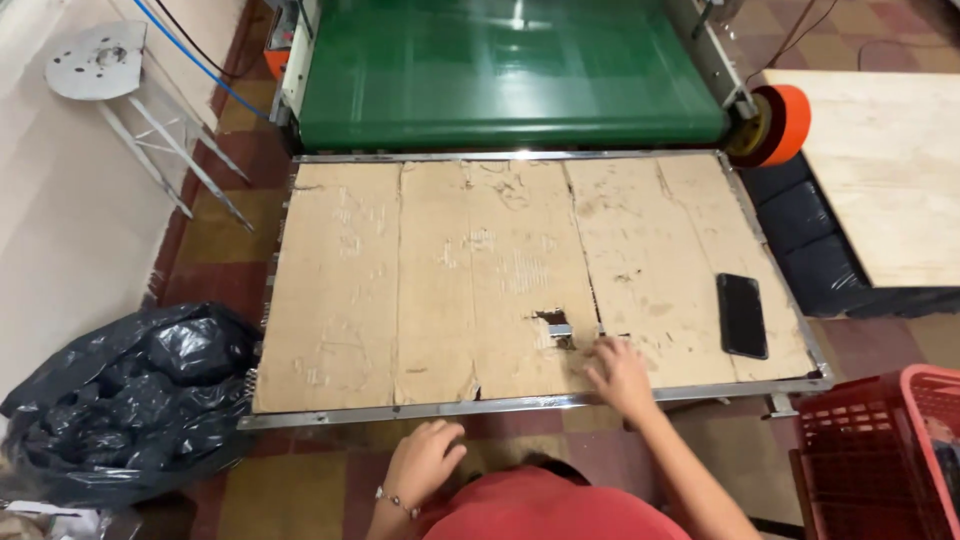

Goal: Picking up plastic bags from a conveyor belt, folding them into neat rectangles, and placing them into a red plastic crate.

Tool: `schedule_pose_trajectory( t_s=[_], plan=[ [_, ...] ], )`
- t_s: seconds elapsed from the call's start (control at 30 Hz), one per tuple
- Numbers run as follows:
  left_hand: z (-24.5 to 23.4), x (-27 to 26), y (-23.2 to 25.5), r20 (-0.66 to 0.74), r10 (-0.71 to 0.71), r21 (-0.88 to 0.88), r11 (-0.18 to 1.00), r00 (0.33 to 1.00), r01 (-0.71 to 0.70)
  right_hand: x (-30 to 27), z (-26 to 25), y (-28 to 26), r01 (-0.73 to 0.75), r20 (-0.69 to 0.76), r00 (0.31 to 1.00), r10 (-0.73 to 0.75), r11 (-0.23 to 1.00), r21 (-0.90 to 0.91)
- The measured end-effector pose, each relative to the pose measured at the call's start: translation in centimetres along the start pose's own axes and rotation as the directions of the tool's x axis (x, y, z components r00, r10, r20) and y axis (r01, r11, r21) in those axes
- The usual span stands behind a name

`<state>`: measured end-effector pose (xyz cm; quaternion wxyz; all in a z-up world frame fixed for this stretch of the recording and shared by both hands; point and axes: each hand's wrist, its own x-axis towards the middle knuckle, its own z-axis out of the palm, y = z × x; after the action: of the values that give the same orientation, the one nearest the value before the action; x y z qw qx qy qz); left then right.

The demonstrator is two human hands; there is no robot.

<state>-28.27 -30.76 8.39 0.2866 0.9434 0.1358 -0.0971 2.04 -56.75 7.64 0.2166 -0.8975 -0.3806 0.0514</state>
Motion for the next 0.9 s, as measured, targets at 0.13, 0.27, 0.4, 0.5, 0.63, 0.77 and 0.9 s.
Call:
schedule_pose_trajectory(
  t_s=[0.13,0.27,0.4,0.5,0.63,0.77,0.9],
  plan=[
    [-3.4,1.4,-0.8,-0.169,-0.007,-0.139,0.99,0.986,-0.016,3.6,-0.3,2.1,-0.031,-0.041,0.999,0.024,0.982,-0.184],
    [-5.2,6.2,-3.5,-0.12,-0.055,-0.172,0.985,0.991,0.034,7.8,1.2,6.0,0.002,-0.12,0.992,-0.034,0.966,-0.257],
    [-6.9,12.3,-6.6,-0.312,-0.061,-0.17,0.985,0.948,0.008,10.8,3.0,7.7,-0.093,-0.058,0.995,0.075,0.908,-0.408],
    [-7.2,17.6,-7.9,-0.404,-0.107,-0.157,0.986,0.908,0.046,10.9,4.3,7.4,-0.086,-0.139,0.99,0.033,0.912,-0.4],
    [-5.0,22.0,-8.9,-0.529,-0.283,-0.118,0.958,0.8,0.261,10.3,4.9,7.2,-0.095,-0.209,0.978,0.025,0.938,-0.333],
    [-3.4,23.7,-8.0,-0.613,-0.357,-0.015,0.897,0.705,0.441,10.7,4.3,7.5,-0.102,-0.208,0.977,0.041,0.952,-0.289],
    [-2.0,23.9,-8.8,-0.671,-0.317,0.036,0.889,0.671,0.457,10.7,4.6,8.1,-0.118,-0.173,0.982,0.078,0.965,-0.233]
  ],
)
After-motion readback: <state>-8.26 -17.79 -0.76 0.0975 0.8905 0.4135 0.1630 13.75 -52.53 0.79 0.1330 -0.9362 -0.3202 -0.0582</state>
